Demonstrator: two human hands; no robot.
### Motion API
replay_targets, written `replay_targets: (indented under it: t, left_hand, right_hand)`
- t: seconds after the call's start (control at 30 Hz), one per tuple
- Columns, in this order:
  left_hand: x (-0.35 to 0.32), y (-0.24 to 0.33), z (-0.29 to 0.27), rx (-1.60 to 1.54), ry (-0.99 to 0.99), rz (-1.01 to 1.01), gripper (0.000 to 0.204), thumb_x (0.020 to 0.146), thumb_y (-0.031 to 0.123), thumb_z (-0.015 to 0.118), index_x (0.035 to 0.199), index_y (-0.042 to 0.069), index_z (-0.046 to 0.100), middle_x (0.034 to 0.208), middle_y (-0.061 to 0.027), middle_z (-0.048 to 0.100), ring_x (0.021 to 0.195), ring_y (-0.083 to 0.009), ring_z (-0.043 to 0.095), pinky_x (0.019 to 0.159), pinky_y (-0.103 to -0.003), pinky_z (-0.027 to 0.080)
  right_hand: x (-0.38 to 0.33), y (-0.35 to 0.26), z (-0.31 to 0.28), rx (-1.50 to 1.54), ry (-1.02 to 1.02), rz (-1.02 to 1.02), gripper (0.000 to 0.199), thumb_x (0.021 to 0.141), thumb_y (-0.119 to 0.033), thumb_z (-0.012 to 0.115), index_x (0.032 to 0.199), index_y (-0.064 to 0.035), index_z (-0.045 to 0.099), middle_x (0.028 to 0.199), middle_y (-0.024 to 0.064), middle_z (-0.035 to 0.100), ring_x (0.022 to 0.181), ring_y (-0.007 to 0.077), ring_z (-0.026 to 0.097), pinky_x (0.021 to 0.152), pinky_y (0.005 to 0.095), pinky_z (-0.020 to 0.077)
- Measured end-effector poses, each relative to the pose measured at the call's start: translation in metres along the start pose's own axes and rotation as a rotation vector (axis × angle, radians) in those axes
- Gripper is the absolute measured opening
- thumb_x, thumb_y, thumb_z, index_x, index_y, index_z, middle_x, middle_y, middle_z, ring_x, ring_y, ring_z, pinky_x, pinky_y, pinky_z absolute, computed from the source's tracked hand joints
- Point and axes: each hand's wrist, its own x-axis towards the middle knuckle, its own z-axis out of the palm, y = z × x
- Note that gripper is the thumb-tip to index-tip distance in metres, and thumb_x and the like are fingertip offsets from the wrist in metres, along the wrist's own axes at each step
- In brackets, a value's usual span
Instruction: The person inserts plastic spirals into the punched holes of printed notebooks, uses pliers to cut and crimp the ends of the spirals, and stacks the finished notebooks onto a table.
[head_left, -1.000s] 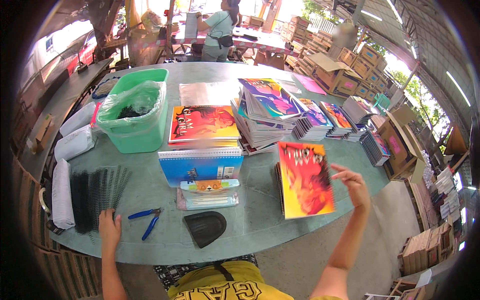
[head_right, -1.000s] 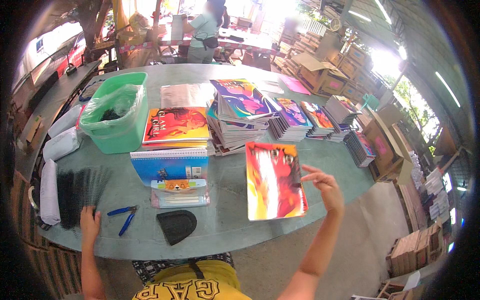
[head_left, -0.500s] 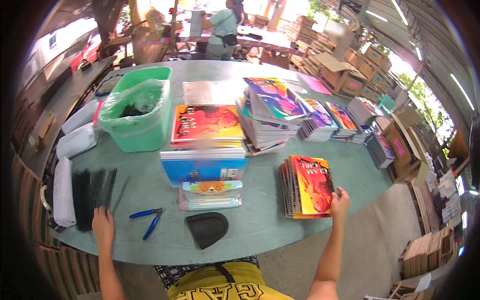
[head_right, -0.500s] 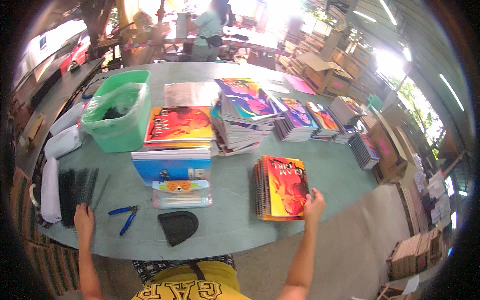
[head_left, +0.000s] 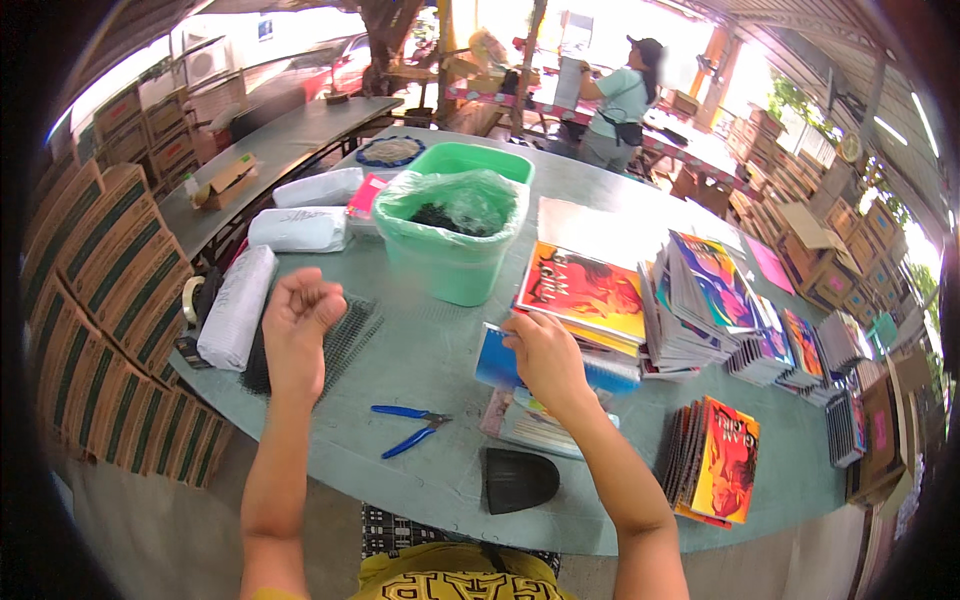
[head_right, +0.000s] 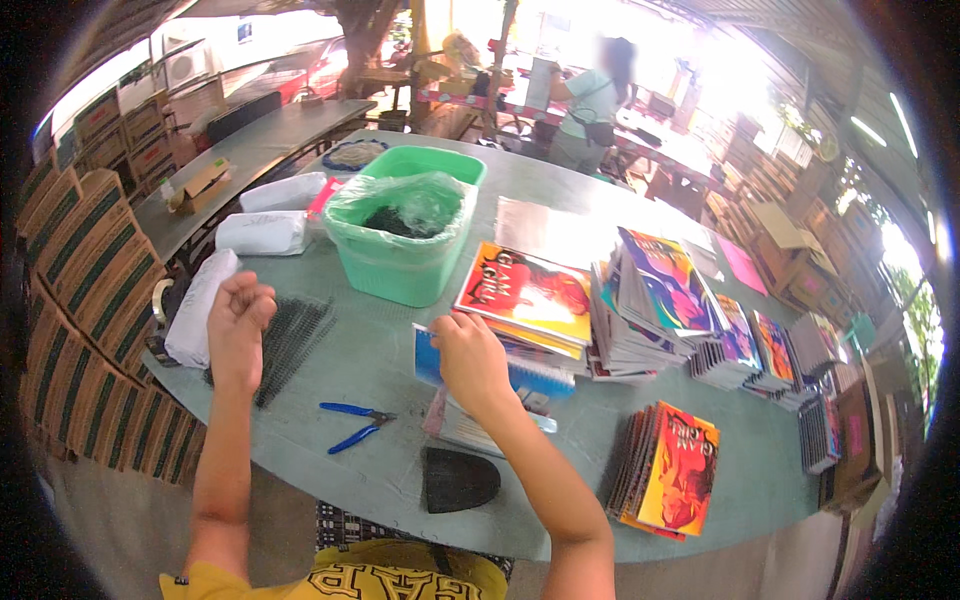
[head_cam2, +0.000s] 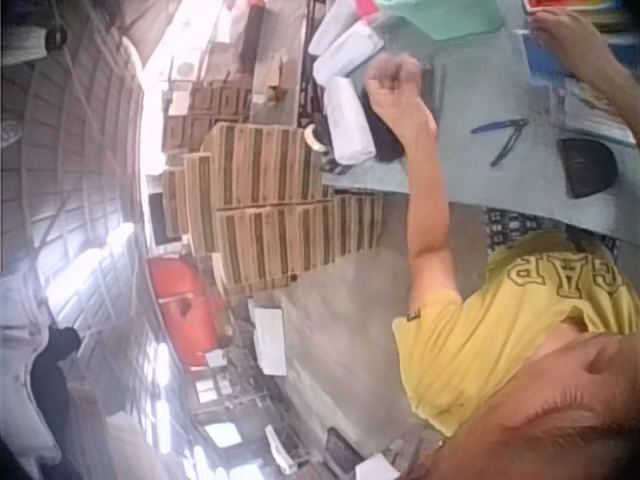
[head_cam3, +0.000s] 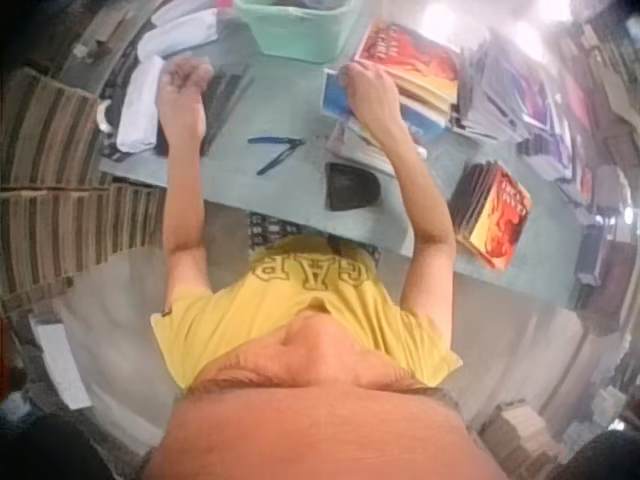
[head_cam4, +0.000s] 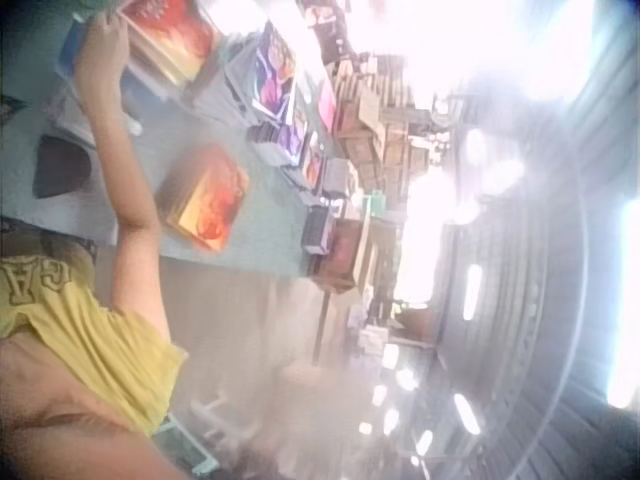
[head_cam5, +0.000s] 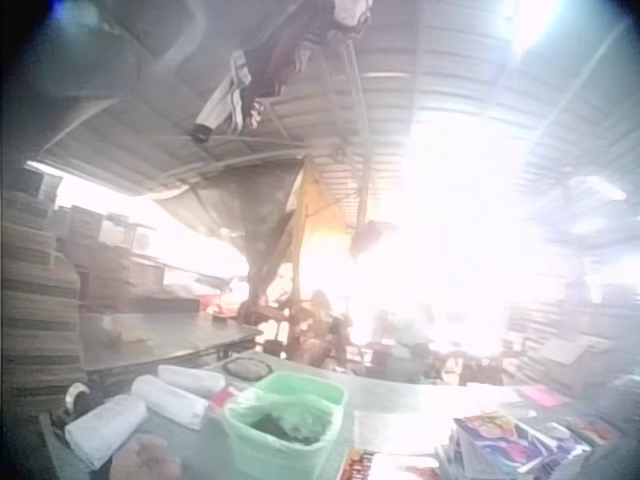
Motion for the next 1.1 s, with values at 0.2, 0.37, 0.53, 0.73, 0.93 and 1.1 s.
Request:
replay_targets:
  t: [0.2, 0.37, 0.53, 0.73, 0.93, 1.1]
  left_hand:
    - [-0.032, -0.044, 0.031, 0.345, -0.721, -0.422, 0.045, 0.082, 0.008, 0.064, 0.125, 0.006, 0.049, 0.084, -0.0063, 0.064, 0.069, -0.0154, 0.060, 0.062, -0.030, 0.050]
    - [-0.050, -0.055, 0.056, 0.584, -0.835, -0.287, 0.037, 0.083, 0.012, 0.064, 0.117, 0.002, 0.056, 0.083, -0.0098, 0.066, 0.076, -0.0182, 0.064, 0.067, -0.033, 0.050]
    - [-0.043, -0.024, 0.075, 0.531, -0.545, -0.057, 0.021, 0.084, 0.014, 0.062, 0.100, 0.000, 0.061, 0.082, -0.0135, 0.064, 0.075, -0.0257, 0.063, 0.067, -0.035, 0.048]
    - [-0.058, -0.038, 0.080, 0.659, -0.559, 0.292, 0.021, 0.088, 0.022, 0.057, 0.090, 0.001, 0.062, 0.079, -0.0164, 0.061, 0.068, -0.0335, 0.057, 0.063, -0.039, 0.046]
    - [-0.049, -0.027, 0.089, 0.560, -0.596, -0.387, 0.030, 0.091, 0.030, 0.053, 0.087, 0.001, 0.061, 0.075, -0.0180, 0.061, 0.069, -0.0345, 0.060, 0.063, -0.041, 0.047]
    - [-0.044, -0.044, 0.088, 0.579, -0.478, 0.108, 0.039, 0.093, 0.036, 0.049, 0.081, 0.002, 0.062, 0.066, -0.0162, 0.061, 0.062, -0.0313, 0.061, 0.059, -0.040, 0.047]
  right_hand:
    - [-0.010, -0.026, 0.011, -0.005, -0.060, 0.043, 0.018, 0.076, -0.015, 0.065, 0.090, -0.0053, 0.060, 0.087, 0.0104, 0.063, 0.087, 0.0296, 0.060, 0.073, 0.0398, 0.0465]
    - [-0.011, -0.022, 0.006, -0.134, -0.128, 0.000, 0.026, 0.072, -0.026, 0.070, 0.085, -0.0059, 0.061, 0.080, 0.0088, 0.064, 0.081, 0.0281, 0.062, 0.068, 0.0400, 0.0467]
    - [-0.006, -0.029, 0.007, -0.166, -0.053, 0.042, 0.020, 0.071, -0.023, 0.069, 0.079, -0.0064, 0.061, 0.073, 0.0080, 0.064, 0.071, 0.0272, 0.063, 0.063, 0.0396, 0.0466]
    - [-0.007, -0.021, 0.005, 0.081, -0.037, 0.074, 0.015, 0.072, -0.017, 0.067, 0.084, -0.0072, 0.065, 0.079, 0.0104, 0.066, 0.071, 0.0292, 0.064, 0.063, 0.0380, 0.0496]
    - [-0.017, -0.018, 0.002, 0.147, -0.050, 0.017, 0.017, 0.075, -0.010, 0.063, 0.092, -0.0070, 0.064, 0.086, 0.0104, 0.066, 0.074, 0.0310, 0.064, 0.064, 0.0385, 0.0505]
    - [-0.020, -0.024, 0.004, 0.182, 0.010, 0.057, 0.013, 0.076, -0.011, 0.064, 0.089, -0.0084, 0.065, 0.083, 0.0094, 0.065, 0.074, 0.0302, 0.064, 0.064, 0.0394, 0.0488]
